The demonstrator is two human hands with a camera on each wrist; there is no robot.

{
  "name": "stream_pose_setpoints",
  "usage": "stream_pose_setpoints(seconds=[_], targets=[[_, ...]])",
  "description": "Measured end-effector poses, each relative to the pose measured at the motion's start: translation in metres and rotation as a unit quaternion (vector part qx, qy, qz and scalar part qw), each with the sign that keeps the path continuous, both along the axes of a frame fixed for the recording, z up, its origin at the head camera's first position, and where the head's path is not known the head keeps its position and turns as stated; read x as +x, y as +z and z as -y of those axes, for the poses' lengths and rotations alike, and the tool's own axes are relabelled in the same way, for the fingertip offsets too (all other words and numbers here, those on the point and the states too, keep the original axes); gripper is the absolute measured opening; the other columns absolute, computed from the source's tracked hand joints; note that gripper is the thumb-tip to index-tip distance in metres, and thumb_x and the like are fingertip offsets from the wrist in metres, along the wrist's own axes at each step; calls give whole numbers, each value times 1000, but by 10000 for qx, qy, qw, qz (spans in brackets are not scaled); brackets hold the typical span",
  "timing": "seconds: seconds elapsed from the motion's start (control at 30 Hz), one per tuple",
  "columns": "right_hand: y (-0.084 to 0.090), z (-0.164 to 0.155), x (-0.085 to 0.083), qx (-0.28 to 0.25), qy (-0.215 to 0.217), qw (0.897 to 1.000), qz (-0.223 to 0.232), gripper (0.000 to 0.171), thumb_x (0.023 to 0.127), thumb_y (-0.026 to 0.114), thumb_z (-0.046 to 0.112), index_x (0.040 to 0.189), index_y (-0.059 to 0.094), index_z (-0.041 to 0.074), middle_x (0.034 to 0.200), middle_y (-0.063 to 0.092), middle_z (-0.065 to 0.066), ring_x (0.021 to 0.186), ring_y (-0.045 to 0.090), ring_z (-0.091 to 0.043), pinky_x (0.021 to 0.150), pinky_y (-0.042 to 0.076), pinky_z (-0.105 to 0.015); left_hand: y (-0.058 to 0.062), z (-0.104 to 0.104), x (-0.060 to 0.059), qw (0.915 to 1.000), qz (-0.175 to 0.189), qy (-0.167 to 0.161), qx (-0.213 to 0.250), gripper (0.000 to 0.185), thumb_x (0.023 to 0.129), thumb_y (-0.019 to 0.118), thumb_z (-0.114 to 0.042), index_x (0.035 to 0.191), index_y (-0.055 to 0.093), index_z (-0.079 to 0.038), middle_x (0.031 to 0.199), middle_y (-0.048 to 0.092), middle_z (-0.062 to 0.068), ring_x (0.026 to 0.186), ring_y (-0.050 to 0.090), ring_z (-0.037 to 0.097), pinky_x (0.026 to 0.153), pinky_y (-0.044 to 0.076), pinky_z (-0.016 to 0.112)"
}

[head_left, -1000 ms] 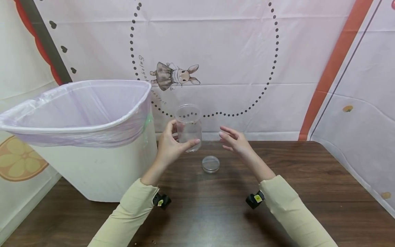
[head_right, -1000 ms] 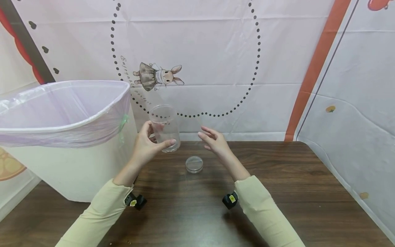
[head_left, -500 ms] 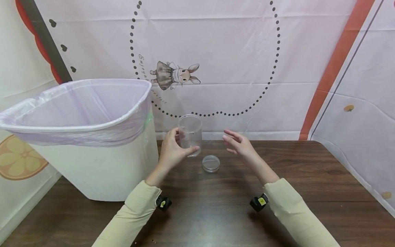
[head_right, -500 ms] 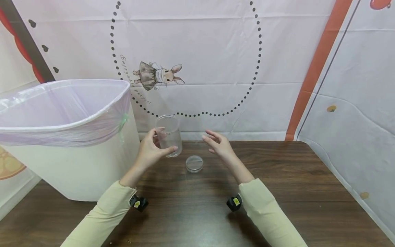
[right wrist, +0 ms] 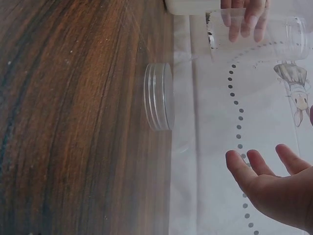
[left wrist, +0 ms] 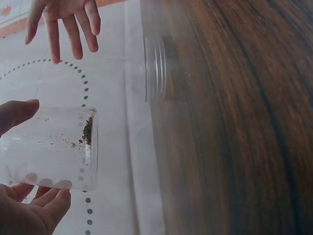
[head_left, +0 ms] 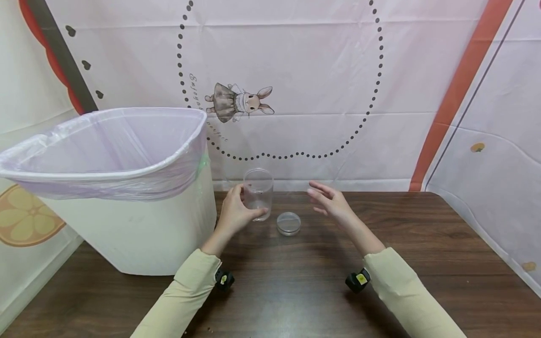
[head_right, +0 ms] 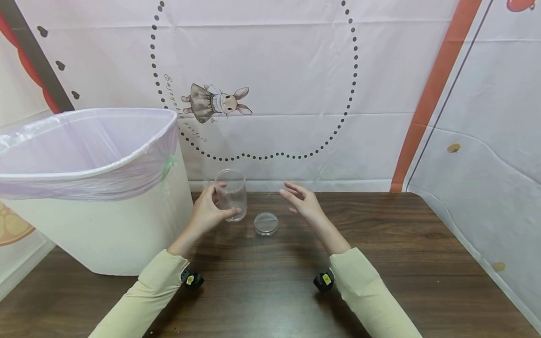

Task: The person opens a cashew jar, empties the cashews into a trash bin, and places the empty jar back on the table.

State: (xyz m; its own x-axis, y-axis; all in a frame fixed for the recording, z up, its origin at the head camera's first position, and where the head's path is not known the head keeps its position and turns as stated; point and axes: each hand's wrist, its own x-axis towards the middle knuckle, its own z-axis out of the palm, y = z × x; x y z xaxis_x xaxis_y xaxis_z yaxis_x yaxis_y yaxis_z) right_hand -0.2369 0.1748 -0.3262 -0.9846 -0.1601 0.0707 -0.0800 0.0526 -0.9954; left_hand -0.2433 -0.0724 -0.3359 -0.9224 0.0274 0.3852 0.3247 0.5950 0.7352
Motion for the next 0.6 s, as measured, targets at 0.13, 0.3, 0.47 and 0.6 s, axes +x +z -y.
stream_pose_setpoints(seconds=[0.13,0.3,0.47,0.6], targets=[[-2,-2,1,52,-24,10000,31,54,93,49,20,139,31,-2,139,35,-24,123,40,-38,97,38,-45,-4,1,-2,9999,118,48,-103,72,58,84,-24,117,50,-2,110,54,17,98,53,31,82,45,42],[-4,-4,1,168,-94,9998,31,53,93,50,19,138,33,-1,136,39,-25,122,42,-37,95,40,-44,-8,2,-4,9995,193,103,-209,73,58,84,-24,119,50,-1,111,55,17,101,52,31,85,44,42],[-7,-5,2,207,-165,9996,20,52,92,50,19,138,34,-1,134,39,-28,120,44,-37,95,39,-46,-13,4,-6,9985,402,147,-352,74,59,84,-25,119,49,0,114,55,18,105,51,32,87,43,44],[-10,-4,2,216,-156,9996,15,53,92,50,20,138,34,-2,135,38,-29,119,44,-37,96,38,-47,-16,5,-8,9967,641,196,-452,75,59,84,-26,119,49,1,115,54,18,106,50,33,89,42,44]])
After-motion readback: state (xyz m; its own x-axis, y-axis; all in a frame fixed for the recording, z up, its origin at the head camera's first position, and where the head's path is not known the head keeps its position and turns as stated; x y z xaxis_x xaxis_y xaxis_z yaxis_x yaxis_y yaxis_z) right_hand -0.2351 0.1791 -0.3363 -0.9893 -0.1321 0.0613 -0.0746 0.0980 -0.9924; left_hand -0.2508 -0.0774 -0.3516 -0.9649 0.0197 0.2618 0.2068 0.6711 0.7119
